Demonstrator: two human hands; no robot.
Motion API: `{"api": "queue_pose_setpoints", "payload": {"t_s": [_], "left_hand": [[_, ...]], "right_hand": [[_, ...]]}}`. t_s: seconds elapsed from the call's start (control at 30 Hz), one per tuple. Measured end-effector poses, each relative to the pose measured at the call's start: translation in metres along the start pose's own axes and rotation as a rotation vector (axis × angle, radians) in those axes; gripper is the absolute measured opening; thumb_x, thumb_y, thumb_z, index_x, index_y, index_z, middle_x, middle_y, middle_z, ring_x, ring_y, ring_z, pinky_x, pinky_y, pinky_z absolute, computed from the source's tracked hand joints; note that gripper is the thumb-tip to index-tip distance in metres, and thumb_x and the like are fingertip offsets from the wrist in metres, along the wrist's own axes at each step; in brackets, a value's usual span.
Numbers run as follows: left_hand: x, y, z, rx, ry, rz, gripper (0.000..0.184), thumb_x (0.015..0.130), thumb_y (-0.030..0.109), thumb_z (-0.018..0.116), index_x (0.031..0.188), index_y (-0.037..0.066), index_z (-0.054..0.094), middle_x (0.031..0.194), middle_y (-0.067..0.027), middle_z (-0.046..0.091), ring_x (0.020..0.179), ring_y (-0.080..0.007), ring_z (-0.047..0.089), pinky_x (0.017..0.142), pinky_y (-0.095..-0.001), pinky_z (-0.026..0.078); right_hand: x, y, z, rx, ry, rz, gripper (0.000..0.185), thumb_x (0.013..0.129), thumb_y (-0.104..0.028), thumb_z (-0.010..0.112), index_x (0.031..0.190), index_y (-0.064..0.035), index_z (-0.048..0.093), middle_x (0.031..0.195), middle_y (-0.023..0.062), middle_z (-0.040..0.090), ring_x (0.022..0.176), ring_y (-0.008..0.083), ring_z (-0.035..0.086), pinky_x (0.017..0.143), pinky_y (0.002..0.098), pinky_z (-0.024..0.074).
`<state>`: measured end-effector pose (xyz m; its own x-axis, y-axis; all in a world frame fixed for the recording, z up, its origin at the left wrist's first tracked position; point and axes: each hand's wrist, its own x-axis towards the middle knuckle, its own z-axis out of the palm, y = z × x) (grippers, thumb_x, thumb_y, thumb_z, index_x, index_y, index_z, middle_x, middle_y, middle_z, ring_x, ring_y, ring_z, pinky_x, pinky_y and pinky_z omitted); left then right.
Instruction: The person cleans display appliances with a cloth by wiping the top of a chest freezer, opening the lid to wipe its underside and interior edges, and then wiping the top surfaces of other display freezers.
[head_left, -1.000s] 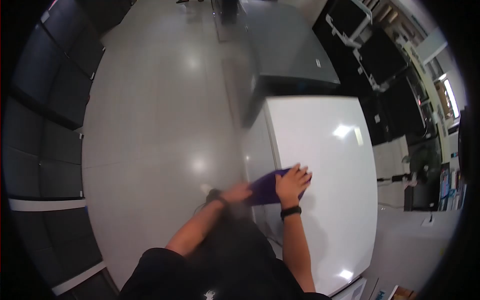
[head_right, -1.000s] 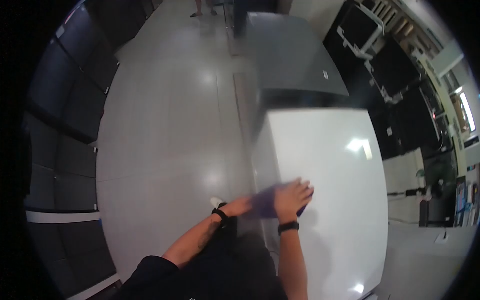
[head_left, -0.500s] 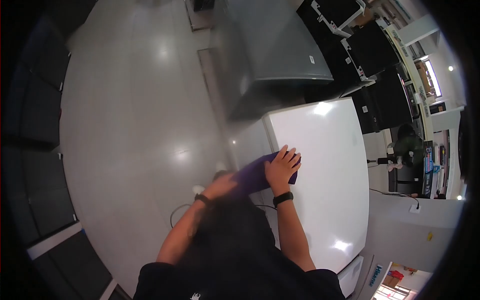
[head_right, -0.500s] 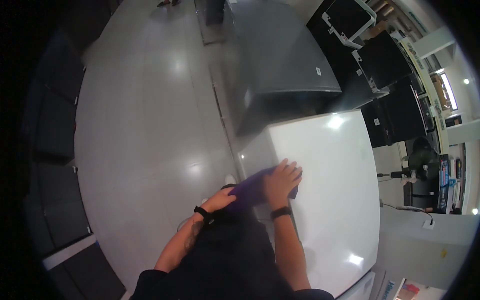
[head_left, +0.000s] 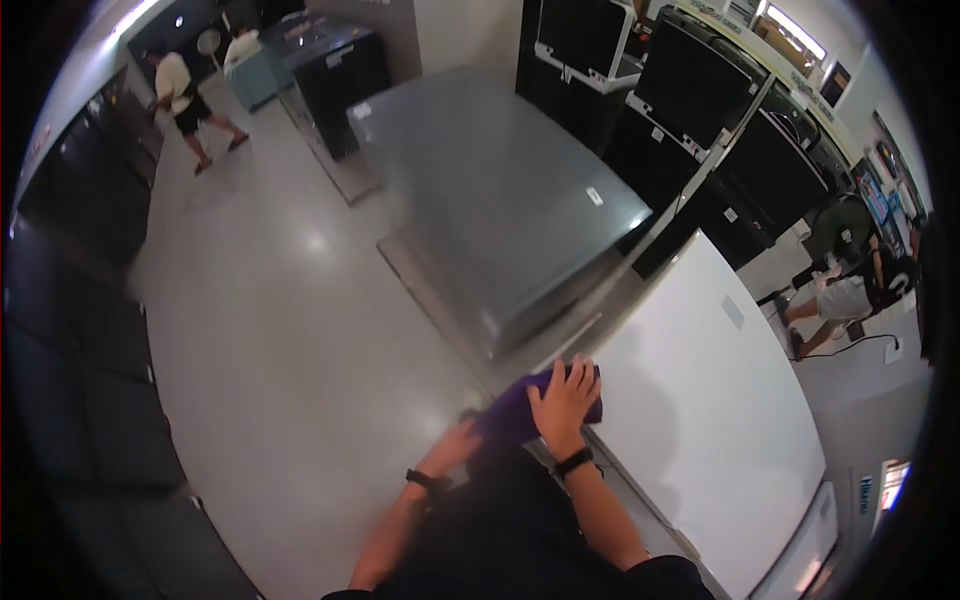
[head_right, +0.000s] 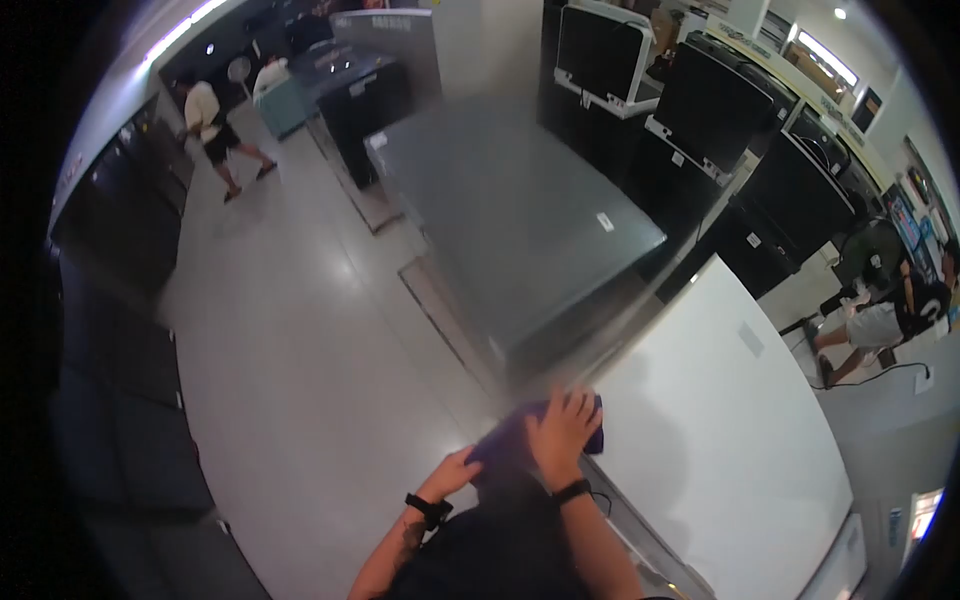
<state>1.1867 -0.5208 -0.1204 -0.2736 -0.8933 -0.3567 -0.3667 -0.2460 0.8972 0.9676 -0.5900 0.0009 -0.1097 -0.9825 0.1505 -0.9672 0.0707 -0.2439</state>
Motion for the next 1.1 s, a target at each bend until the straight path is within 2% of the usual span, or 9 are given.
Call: {"api": "queue_pose_setpoints", "payload": {"t_s": [0.07, 0.17, 0.27, 0.47, 0.6, 0.67, 0.77, 0.93, 1.1], "left_hand": [[0.021, 0.033, -0.036, 0.023, -0.092, 0.101, 0.031, 0.088, 0.010, 0.055, 0.116, -0.001, 0.060, 0.089, -0.0052, 0.066, 0.077, -0.0129, 0.060, 0.071, -0.0307, 0.051], [0.059, 0.062, -0.083, -0.098, -0.342, -0.080, 0.039, 0.087, 0.019, 0.059, 0.120, -0.001, 0.060, 0.103, -0.0185, 0.068, 0.092, -0.0317, 0.066, 0.083, -0.0421, 0.052], [0.098, 0.070, -0.112, -0.070, -0.304, -0.026, 0.035, 0.086, 0.018, 0.060, 0.116, -0.002, 0.062, 0.097, -0.0118, 0.068, 0.085, -0.0202, 0.063, 0.078, -0.0367, 0.052], [0.157, 0.114, -0.137, -0.256, -0.465, 0.001, 0.036, 0.087, 0.020, 0.059, 0.117, -0.001, 0.061, 0.095, -0.0061, 0.066, 0.087, -0.0152, 0.060, 0.078, -0.0322, 0.050], [0.186, 0.133, -0.158, -0.315, -0.548, -0.125, 0.040, 0.086, 0.020, 0.060, 0.120, -0.001, 0.059, 0.097, -0.0048, 0.065, 0.088, -0.0142, 0.059, 0.078, -0.0308, 0.050], [0.205, 0.119, -0.169, -0.396, -0.517, -0.097, 0.036, 0.084, 0.009, 0.054, 0.118, -0.003, 0.060, 0.093, -0.0031, 0.063, 0.083, -0.0134, 0.058, 0.073, -0.0292, 0.049], [0.240, 0.065, -0.193, -0.259, -0.623, -0.190, 0.036, 0.084, 0.005, 0.051, 0.118, -0.004, 0.059, 0.092, -0.0032, 0.063, 0.081, -0.0140, 0.058, 0.071, -0.0300, 0.049], [0.273, 0.061, -0.245, 0.104, -0.689, -0.099, 0.039, 0.088, 0.010, 0.051, 0.125, -0.002, 0.057, 0.098, -0.0072, 0.066, 0.084, -0.0158, 0.060, 0.074, -0.0320, 0.051], [0.288, 0.066, -0.300, -0.045, -0.720, 0.099, 0.042, 0.087, 0.012, 0.051, 0.128, 0.000, 0.055, 0.101, -0.0076, 0.067, 0.086, -0.0172, 0.060, 0.078, -0.0340, 0.051]], "right_hand": [[0.019, -0.004, 0.009, 0.088, 0.050, -0.031, 0.043, 0.079, -0.024, 0.069, 0.118, -0.0084, 0.061, 0.128, 0.0143, 0.055, 0.131, 0.0397, 0.039, 0.110, 0.0609, 0.0221], [0.035, -0.003, 0.021, 0.246, 0.107, -0.067, 0.029, 0.079, -0.019, 0.068, 0.106, -0.0106, 0.065, 0.114, 0.0087, 0.062, 0.122, 0.0332, 0.048, 0.107, 0.0577, 0.0270], [0.066, -0.012, 0.034, 0.426, 0.158, -0.007, 0.025, 0.078, -0.015, 0.068, 0.102, -0.0096, 0.066, 0.102, 0.0069, 0.066, 0.106, 0.0296, 0.059, 0.101, 0.0467, 0.0382], [0.138, -0.030, 0.012, 0.589, 0.093, 0.265, 0.020, 0.082, -0.011, 0.066, 0.102, -0.0070, 0.066, 0.104, 0.0077, 0.067, 0.108, 0.0336, 0.058, 0.093, 0.0406, 0.0466], [0.170, -0.048, -0.010, 0.339, 0.099, 0.182, 0.044, 0.083, -0.019, 0.069, 0.123, -0.0067, 0.057, 0.130, 0.0157, 0.054, 0.128, 0.0408, 0.043, 0.103, 0.0496, 0.0384], [0.194, -0.069, -0.007, 0.180, 0.092, 0.224, 0.062, 0.083, -0.025, 0.070, 0.138, -0.0064, 0.047, 0.145, 0.0214, 0.042, 0.138, 0.0448, 0.032, 0.109, 0.0545, 0.0313], [0.199, -0.072, 0.081, 0.195, -0.105, 0.349, 0.091, 0.078, -0.036, 0.073, 0.151, -0.0045, 0.027, 0.155, 0.0287, 0.021, 0.143, 0.0496, 0.017, 0.113, 0.0615, 0.0210], [0.224, -0.129, 0.118, -0.025, -0.067, 0.493, 0.083, 0.087, -0.038, 0.059, 0.150, 0.0024, 0.023, 0.155, 0.0359, 0.009, 0.143, 0.0565, 0.007, 0.114, 0.0650, 0.0130], [0.256, -0.170, 0.127, -0.056, -0.128, 0.508, 0.084, 0.087, -0.039, 0.059, 0.150, 0.0040, 0.023, 0.155, 0.0371, 0.008, 0.143, 0.0574, 0.003, 0.112, 0.0676, 0.0123]]}}
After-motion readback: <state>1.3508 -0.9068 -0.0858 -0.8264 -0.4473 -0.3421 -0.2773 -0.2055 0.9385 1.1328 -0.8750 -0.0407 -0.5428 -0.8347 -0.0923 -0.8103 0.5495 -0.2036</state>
